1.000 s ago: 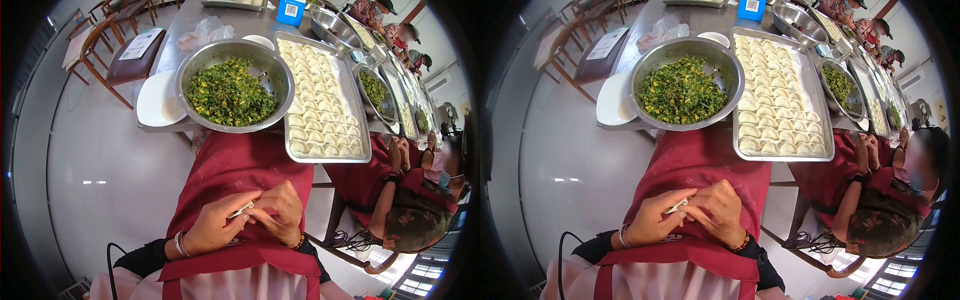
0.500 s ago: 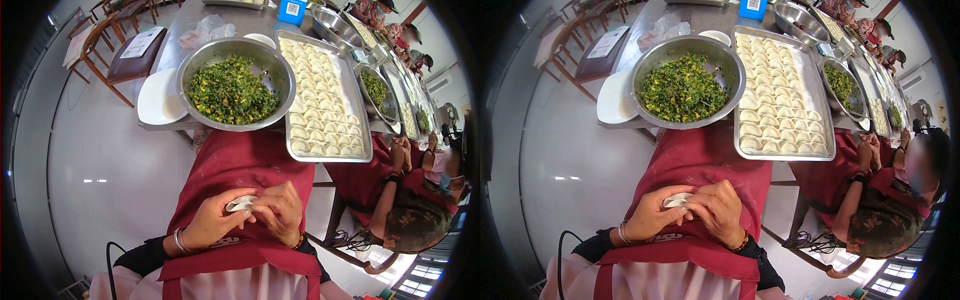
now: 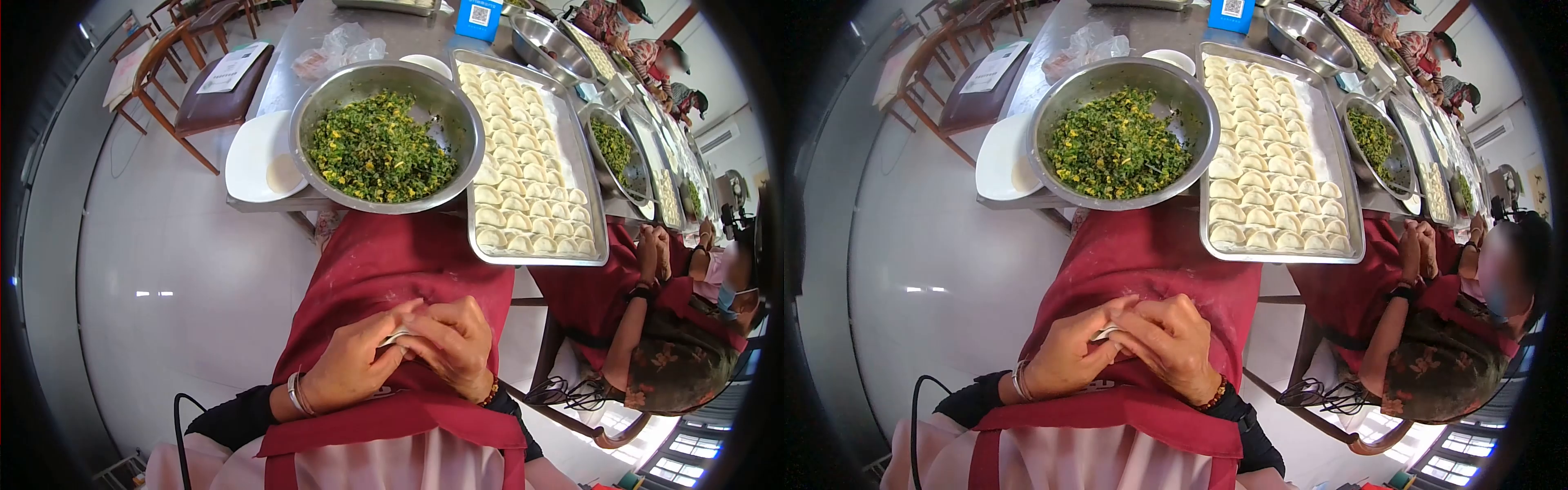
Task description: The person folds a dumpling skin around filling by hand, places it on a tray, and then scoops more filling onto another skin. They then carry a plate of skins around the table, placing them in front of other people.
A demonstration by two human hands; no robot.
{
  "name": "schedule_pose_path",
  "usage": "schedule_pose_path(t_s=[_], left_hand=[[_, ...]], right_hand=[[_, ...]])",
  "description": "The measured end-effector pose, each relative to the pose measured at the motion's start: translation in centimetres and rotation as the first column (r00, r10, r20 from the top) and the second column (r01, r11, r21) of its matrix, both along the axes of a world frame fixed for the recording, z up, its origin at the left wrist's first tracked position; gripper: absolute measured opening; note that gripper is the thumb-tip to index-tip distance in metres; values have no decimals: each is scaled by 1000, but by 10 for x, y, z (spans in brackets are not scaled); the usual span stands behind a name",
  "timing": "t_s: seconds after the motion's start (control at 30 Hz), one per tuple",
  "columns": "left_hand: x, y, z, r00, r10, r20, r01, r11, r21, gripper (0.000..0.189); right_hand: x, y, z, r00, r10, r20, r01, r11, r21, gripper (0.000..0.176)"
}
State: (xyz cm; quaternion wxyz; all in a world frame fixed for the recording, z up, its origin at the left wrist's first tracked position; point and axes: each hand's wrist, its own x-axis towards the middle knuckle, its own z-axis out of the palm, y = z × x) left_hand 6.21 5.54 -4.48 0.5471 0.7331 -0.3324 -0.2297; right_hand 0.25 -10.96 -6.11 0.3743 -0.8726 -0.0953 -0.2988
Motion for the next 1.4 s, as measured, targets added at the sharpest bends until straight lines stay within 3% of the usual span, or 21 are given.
schedule_pose_path(t_s=[0.07,0.2,0.27,0.37,0.5,0.57,0.77,0.8,0.87,0.93,1.0,1.07,1.17,1.23,1.4], left_hand=[[1,-1,8,984,35,-174,-26,998,58,43],[4,3,-1,944,44,-326,-29,998,51,42],[4,4,-11,872,25,-488,-58,997,-54,44],[2,3,-5,907,32,-420,-53,998,-39,44],[2,2,1,936,37,-350,-37,999,5,45],[0,1,-3,983,58,-172,-59,998,-2,47],[0,2,-13,1000,-4,12,4,1000,-27,52],[0,2,-9,1000,-5,12,6,1000,-27,52],[-1,-1,2,982,86,-170,-80,996,46,54],[0,0,1,982,76,-174,-66,996,63,55],[1,1,-1,982,65,-178,-51,995,80,57],[2,2,-3,941,75,-330,-59,997,59,50],[0,3,-13,925,53,-376,-73,997,-40,43],[1,4,-10,907,49,-419,-71,997,-37,42],[-1,3,-6,905,27,-424,-61,996,-67,42]], right_hand=[[-1,-1,0,1000,24,-10,-25,998,-59,27],[0,-2,-6,1000,26,14,-26,1000,3,27],[1,0,-3,999,29,20,-30,998,51,28],[2,2,4,999,-22,-34,25,993,117,29],[2,-1,-1,998,-40,40,40,999,5,30],[2,-1,-3,998,-35,49,37,999,-28,29],[4,-5,-5,996,92,-12,-92,995,-28,33],[5,-3,-1,998,56,-31,-57,998,-26,35],[4,-2,5,999,21,-50,-22,999,-25,38],[2,-2,7,997,63,-49,-71,979,-193,44],[1,-4,2,998,67,-12,-68,976,-209,49],[0,-3,2,997,72,25,-65,972,-226,54],[0,2,5,1000,-8,10,8,996,-85,52],[-1,2,6,998,-30,60,27,999,47,38],[-3,3,-2,1000,-19,-3,19,999,40,32]])
